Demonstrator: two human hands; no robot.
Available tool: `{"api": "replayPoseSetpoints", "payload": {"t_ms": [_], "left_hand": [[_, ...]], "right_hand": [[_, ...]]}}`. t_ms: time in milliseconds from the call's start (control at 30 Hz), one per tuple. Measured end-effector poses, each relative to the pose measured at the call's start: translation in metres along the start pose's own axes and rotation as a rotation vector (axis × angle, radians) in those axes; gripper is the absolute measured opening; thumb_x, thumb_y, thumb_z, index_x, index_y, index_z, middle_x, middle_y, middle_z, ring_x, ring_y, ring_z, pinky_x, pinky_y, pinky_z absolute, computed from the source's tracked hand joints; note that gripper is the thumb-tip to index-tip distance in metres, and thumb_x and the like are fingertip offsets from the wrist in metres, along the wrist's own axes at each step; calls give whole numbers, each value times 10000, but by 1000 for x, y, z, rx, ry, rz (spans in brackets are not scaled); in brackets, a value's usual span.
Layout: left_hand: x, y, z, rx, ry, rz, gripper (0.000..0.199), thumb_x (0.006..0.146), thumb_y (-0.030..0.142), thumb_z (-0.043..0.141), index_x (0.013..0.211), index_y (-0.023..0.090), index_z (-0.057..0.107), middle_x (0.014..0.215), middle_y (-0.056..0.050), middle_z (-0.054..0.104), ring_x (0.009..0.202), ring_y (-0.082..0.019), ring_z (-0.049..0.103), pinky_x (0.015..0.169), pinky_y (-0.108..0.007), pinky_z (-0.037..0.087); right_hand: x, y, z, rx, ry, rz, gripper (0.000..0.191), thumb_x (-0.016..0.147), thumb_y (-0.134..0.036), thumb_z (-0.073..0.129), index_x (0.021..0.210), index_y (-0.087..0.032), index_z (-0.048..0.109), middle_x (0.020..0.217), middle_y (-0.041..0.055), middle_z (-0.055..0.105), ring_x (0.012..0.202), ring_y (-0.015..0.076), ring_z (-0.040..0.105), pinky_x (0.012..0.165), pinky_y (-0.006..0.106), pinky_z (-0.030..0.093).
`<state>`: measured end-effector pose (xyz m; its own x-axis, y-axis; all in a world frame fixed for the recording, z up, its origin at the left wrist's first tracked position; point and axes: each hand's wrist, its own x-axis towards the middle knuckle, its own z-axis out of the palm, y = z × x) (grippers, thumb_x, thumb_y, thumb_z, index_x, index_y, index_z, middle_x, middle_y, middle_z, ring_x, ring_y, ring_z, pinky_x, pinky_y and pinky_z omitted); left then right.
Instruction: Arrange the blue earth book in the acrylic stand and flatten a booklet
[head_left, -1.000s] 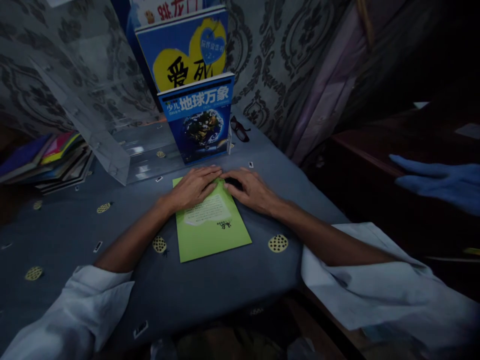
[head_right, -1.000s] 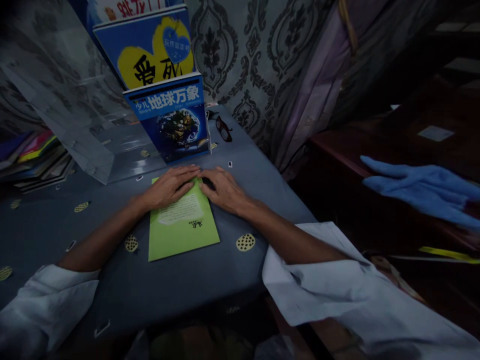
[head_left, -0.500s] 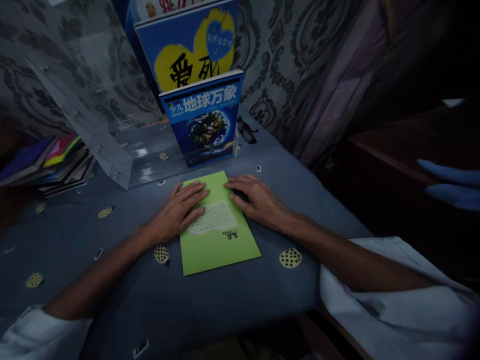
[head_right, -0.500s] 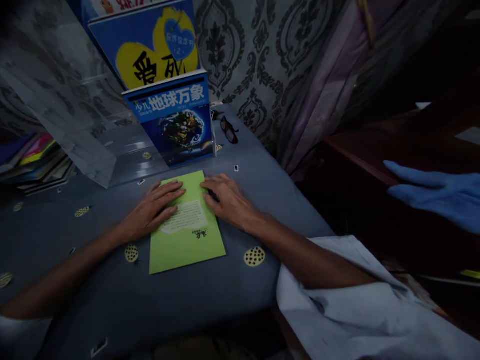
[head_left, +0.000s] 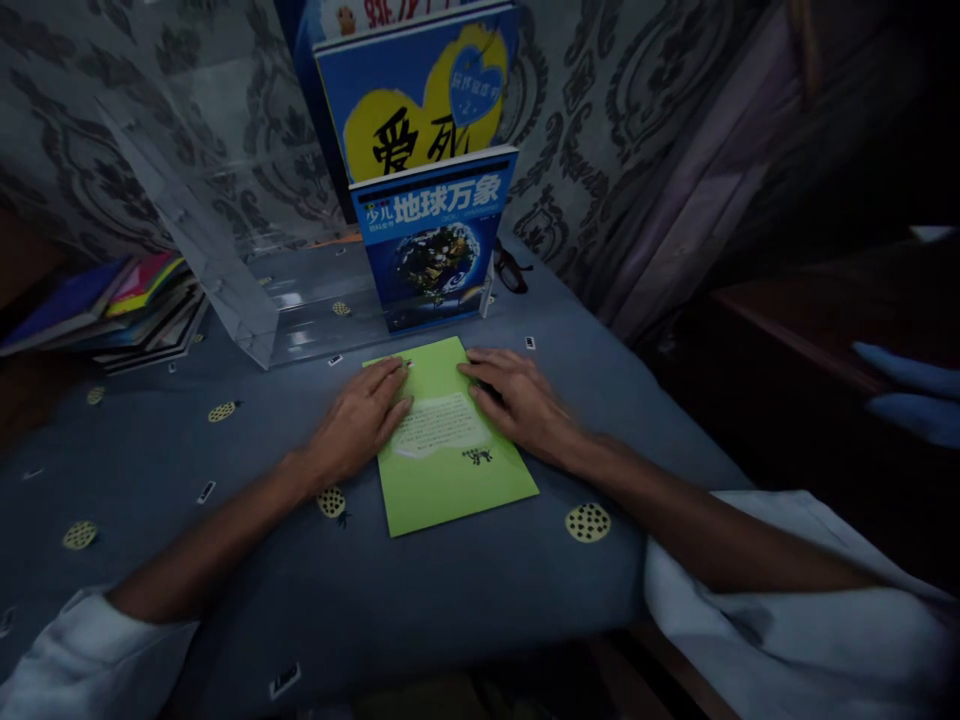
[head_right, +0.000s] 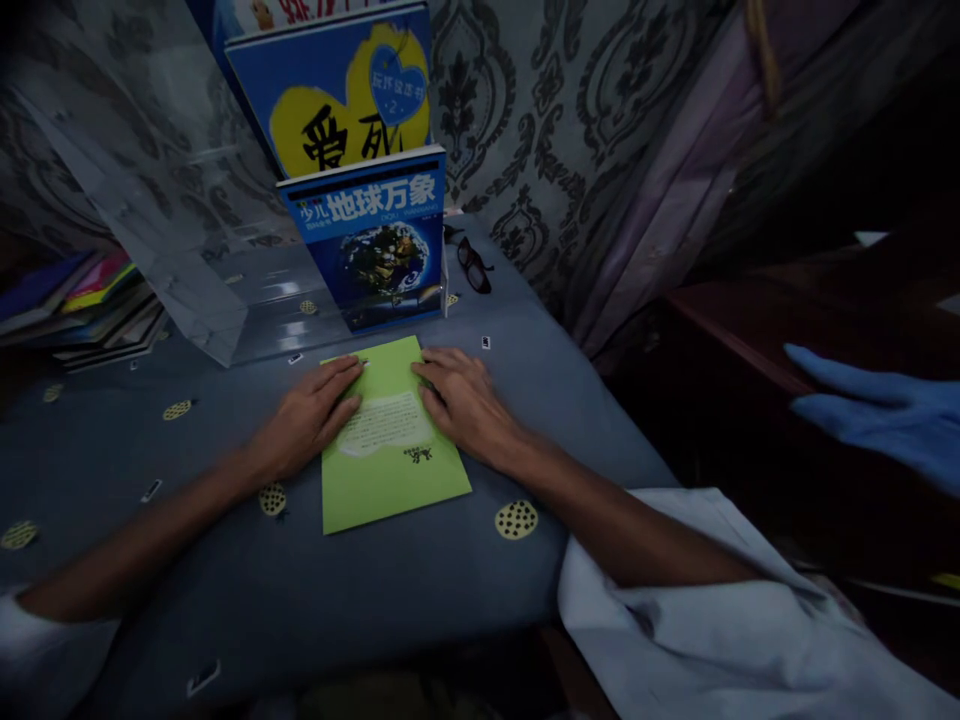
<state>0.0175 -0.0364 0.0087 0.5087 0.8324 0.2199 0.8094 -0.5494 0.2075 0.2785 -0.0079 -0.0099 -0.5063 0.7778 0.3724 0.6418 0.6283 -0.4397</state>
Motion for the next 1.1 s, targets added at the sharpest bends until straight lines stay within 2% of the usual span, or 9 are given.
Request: {"api": "replayPoseSetpoints", "payload": {"t_ms": [100,233,400,567,733,933,1033,1100], "left_hand": [[-16,-2,-2,48,91,-86,519,1058,452,310,1412,139,526,1450,-174,568,1369,-316,522,1152,-540,445],[-26,-6,-2,56,109,-115,519,1054,469,314,1411,155,521,1452,-169,567,1356,-320,536,1136,-552,462],[-21,-7,-5,64,89,-90,520,1048,446,330,1394,120,539,1449,-193,568,1357,-332,534,1147,-555,450],[-14,-5,-7,79,59,-66,526,1044,443,346,1368,89,560,1450,-205,568,1369,-336,526,1152,-541,447],[3,0,-1,41,13,-37,526,1047,433,341,1407,100,529,1504,-180,528,1419,-303,485,1176,-480,429],[39,10,6,14,-93,53,521,1039,335,340,1454,52,478,1547,-189,479,1470,-277,421,1213,-464,370],[57,13,11,-17,-125,95,516,1035,284,328,1471,43,464,1560,-176,467,1478,-255,411,1228,-431,347],[67,11,15,-49,-115,125,500,1029,265,331,1469,76,474,1569,-154,460,1473,-242,420,1225,-425,354]], "right_hand": [[-1,-10,1,-72,-14,-26,372,964,-221,480,1271,-149,678,1423,187,590,1337,385,517,1065,635,457],[1,-16,6,-117,-24,-34,372,996,-266,455,1297,-164,649,1442,169,569,1369,363,495,1109,599,453],[3,-15,11,-77,-58,-1,425,1008,-303,444,1361,-118,591,1488,206,518,1393,374,479,1131,586,456],[1,-14,11,-36,-34,-11,429,1010,-304,438,1379,-139,584,1490,198,528,1404,371,475,1130,606,457],[1,-15,10,-44,-37,-4,447,1009,-306,434,1384,-112,582,1501,209,518,1411,351,476,1142,567,455],[3,-16,9,-43,-57,-2,469,1004,-301,424,1384,-72,576,1509,226,504,1416,348,469,1134,551,464],[2,-13,11,-31,-31,-23,458,997,-288,439,1392,-101,576,1497,196,528,1403,331,490,1143,532,462],[2,-11,12,-19,-10,-44,457,996,-285,444,1407,-127,568,1503,174,528,1405,327,488,1140,538,466]]}}
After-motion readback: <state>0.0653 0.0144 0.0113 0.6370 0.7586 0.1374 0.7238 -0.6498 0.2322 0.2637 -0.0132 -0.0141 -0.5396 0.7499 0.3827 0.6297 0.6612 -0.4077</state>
